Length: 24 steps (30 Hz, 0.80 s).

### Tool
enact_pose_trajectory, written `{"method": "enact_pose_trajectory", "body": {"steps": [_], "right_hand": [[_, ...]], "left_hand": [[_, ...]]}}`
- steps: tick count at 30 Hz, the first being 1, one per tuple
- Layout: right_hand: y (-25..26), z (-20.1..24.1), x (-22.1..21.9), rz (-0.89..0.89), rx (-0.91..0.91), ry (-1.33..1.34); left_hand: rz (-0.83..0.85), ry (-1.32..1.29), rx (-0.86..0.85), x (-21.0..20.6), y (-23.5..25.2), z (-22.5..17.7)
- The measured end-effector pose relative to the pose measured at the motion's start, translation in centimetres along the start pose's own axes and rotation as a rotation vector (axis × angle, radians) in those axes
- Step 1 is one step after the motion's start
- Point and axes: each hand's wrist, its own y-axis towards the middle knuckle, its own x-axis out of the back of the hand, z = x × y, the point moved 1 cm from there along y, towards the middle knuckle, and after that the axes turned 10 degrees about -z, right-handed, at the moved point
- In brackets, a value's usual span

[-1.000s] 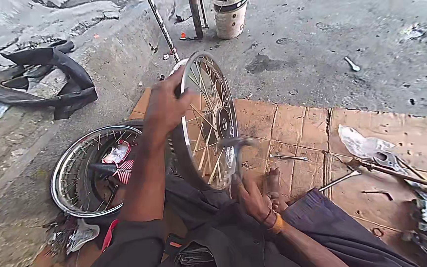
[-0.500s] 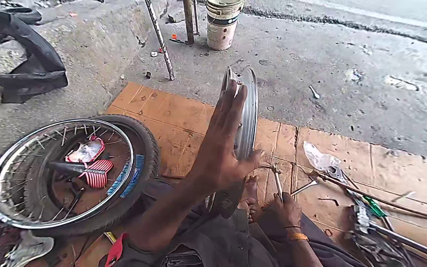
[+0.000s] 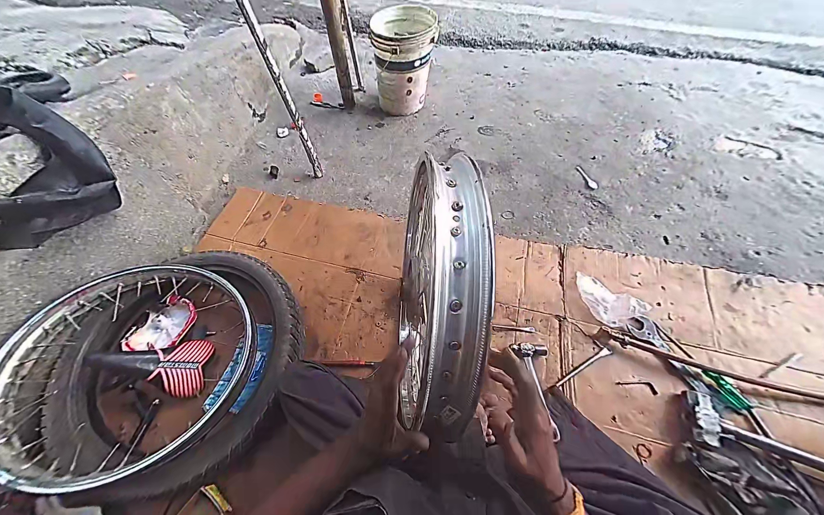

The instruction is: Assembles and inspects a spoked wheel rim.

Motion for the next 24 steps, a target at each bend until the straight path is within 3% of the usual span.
{"method": "enact_pose_trajectory", "body": {"steps": [2, 4, 7, 13, 16, 19, 21, 24], "right_hand": [[0.6, 3.6, -2.2, 0.026, 0.101, 0.098], [0.4, 5.1, -4.2, -0.031, 0.128, 0.03], [1.0, 5.2, -5.3, -0.123, 0.114, 0.026], [3.6, 6.0, -3.7, -0.1, 0.113, -0.085], [3.6, 6.0, -3.0, -0.083, 0.127, -0.058], [2.8, 5.5, -2.4, -0.077, 0.156, -0.08], [2.3, 5.2, -2.1, -0.077, 0.167, -0.102], [2.4, 5.4, -1.8, -0.111, 0.152, -0.132]], "left_hand": [[0.101, 0.088, 0.046, -0.2, -4.3, 2.6], [0.189, 0.121, 0.174, -0.6, -5.8, 2.9], [0.243, 0.21, 0.179, -1.4, -5.0, 3.0], [0.465, 0.232, 0.264, -2.6, -3.7, 2.6], [0.153, 0.007, 0.314, -2.3, -3.4, 3.6], [-0.224, 0.011, 0.423, -1.1, 0.3, 5.1], [-0.297, 0.047, 0.456, 0.3, 4.4, 6.1], [-0.196, 0.027, 0.357, 1.5, 10.9, 6.0]]}}
